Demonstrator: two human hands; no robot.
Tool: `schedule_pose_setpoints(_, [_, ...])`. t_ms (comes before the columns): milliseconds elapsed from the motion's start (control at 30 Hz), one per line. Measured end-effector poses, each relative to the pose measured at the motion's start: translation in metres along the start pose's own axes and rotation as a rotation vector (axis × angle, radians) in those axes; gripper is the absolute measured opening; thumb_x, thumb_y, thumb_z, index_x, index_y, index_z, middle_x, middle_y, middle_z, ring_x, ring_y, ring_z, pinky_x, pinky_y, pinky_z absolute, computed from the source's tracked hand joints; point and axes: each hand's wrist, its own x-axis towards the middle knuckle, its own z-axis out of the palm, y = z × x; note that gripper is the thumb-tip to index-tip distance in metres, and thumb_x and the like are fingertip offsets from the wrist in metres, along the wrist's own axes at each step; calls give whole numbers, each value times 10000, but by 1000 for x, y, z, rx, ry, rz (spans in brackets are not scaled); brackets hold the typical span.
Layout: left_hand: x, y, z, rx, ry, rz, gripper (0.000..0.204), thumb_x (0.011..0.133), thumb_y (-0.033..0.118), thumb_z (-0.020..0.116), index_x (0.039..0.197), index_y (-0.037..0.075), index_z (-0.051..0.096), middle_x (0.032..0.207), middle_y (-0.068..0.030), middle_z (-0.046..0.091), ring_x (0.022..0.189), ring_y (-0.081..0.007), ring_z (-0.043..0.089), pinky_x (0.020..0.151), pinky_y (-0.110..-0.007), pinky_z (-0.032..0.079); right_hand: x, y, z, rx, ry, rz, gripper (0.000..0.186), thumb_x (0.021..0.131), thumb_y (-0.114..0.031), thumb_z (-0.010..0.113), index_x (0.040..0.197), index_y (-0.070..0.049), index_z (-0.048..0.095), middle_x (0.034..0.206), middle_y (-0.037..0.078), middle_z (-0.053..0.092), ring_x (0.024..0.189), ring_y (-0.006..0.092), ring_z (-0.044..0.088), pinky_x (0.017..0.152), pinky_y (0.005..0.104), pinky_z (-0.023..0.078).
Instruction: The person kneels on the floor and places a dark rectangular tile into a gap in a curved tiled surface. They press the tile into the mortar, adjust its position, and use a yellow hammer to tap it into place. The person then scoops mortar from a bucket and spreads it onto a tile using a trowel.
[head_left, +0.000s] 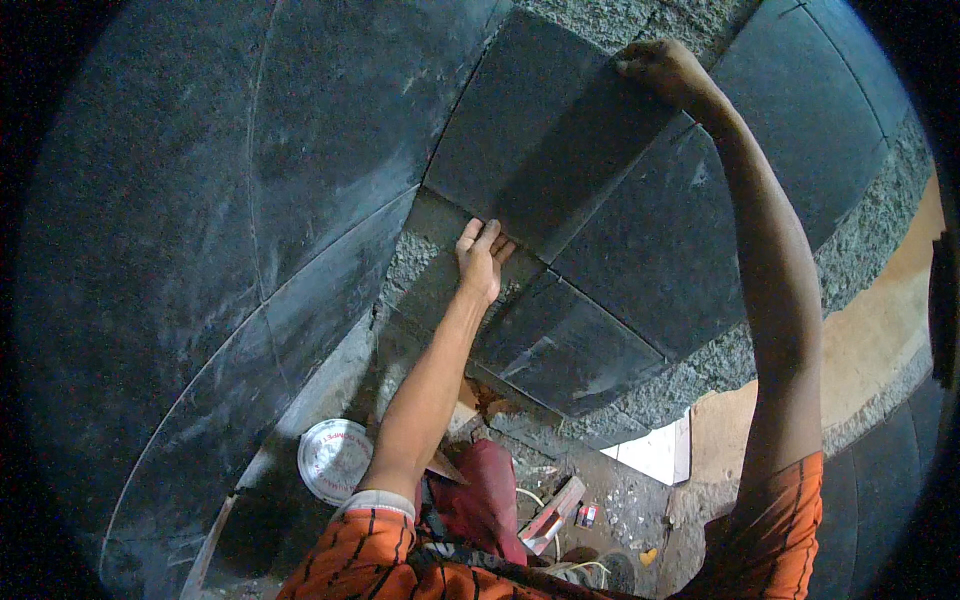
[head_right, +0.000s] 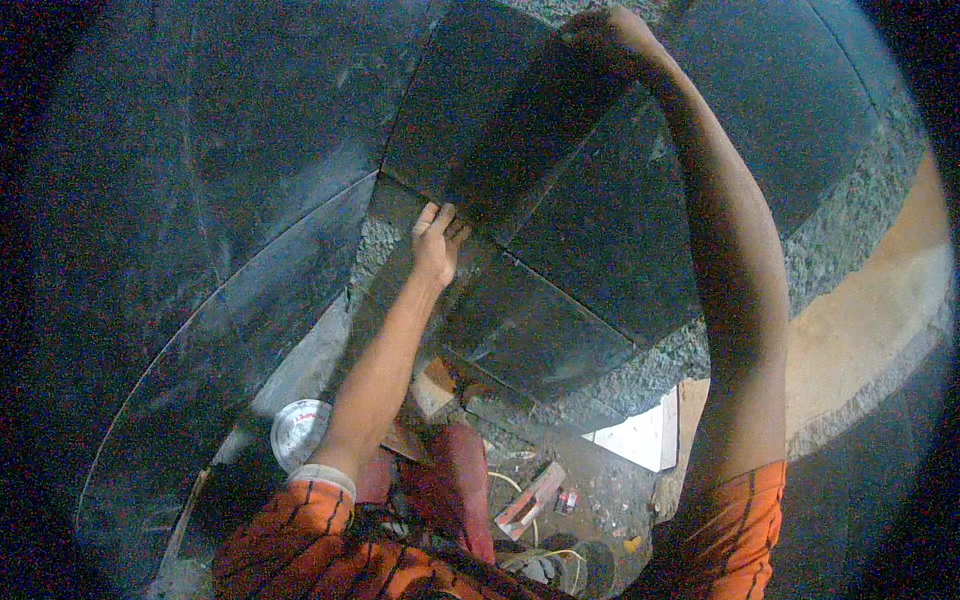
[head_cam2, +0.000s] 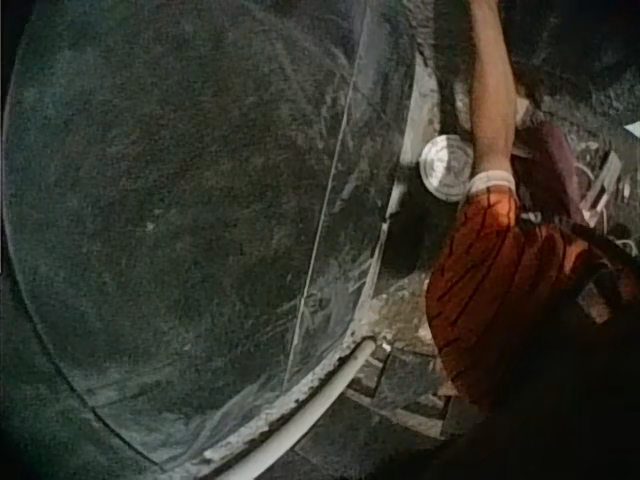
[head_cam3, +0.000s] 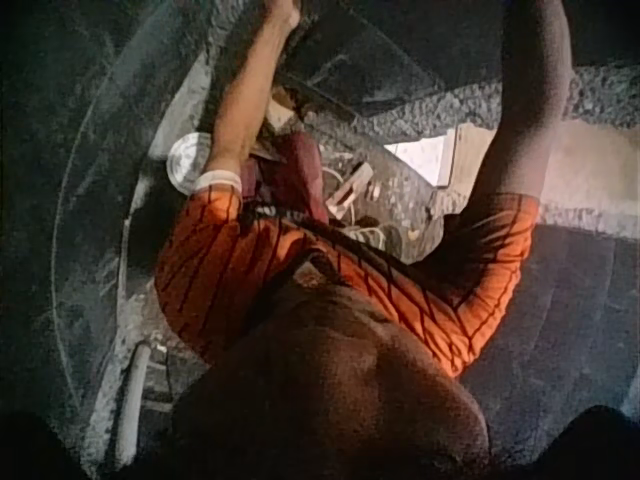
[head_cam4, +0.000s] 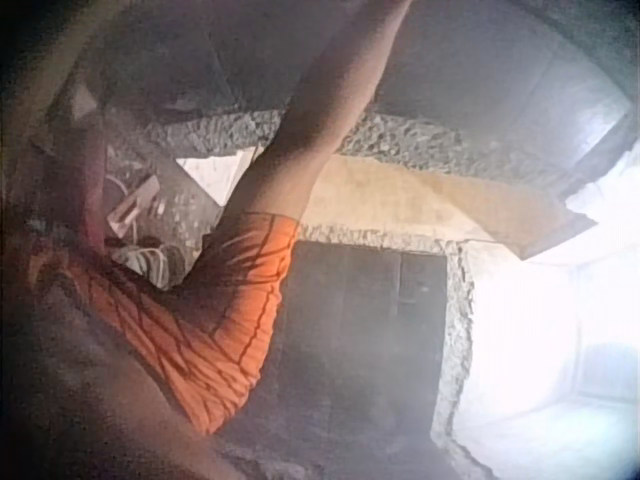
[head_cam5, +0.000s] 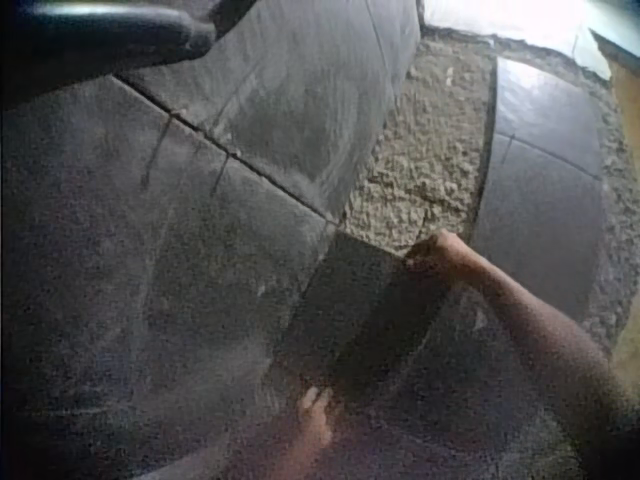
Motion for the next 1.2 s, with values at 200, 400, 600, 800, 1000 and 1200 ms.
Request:
schedule_pose_setpoints(200, [-5, 1, 13, -27, 36, -24, 104, 866, 106, 566, 934, 105, 487, 846, -1, 530, 752, -138, 528, 693, -319, 470, -4, 13, -2, 85, 9, -81, 273, 818, -249, 621, 1000, -49, 653, 877, 83, 670, 817, 168, 614, 789, 313, 467])
schedule_pose_setpoints(400, [1, 0, -1, -19, 20, -26, 169, 848, 94, 589, 963, 117, 467, 881, 2, 521, 793, -154, 522, 693, -327, 491, -3, 5, -3, 114, 0, -103, 302, 805, -259, 633, 1000, -29, 652, 879, 94, 668, 847, 174, 613, 806, 314, 461])
schedule_pose_setpoints(600, [5, -7, -6, -63, 17, 4, 195, 836, 91, 610, 958, 125, 462, 900, -5, 518, 802, -161, 536, 717, -353, 494, -2, 5, -2, 155, -1, -67, 316, 799, -283, 657, 1000, -38, 658, 918, 89, 671, 865, 180, 621, 810, 313, 470])
schedule_pose_setpoints(800, [-1, -3, 3, -20, 37, -1, 122, 850, 127, 600, 901, 128, 490, 827, 23, 540, 776, -122, 537, 747, -336, 450, -3, 4, -1, 106, 15, -33, 319, 795, -278, 664, 1014, -47, 657, 945, 88, 672, 898, 183, 623, 828, 313, 470])
schedule_pose_setpoints(1000, [-2, -2, 8, -18, 45, -3, 107, 855, 122, 589, 882, 122, 486, 834, 15, 535, 779, -126, 529, 759, -342, 450, -2, 5, -2, 143, -5, -11, 313, 795, -269, 661, 1009, -41, 658, 937, 92, 673, 883, 180, 622, 824, 306, 469])
schedule_pose_setpoints(1200, [0, -1, 2, -11, 51, -35, 270, 849, 103, 590, 1081, 102, 451, 940, -11, 518, 811, -155, 523, 767, -348, 461, -10, -6, -9, 137, -24, -84, 308, 801, -253, 651, 1018, -34, 654, 917, 93, 672, 843, 168, 623, 795, 308, 479])
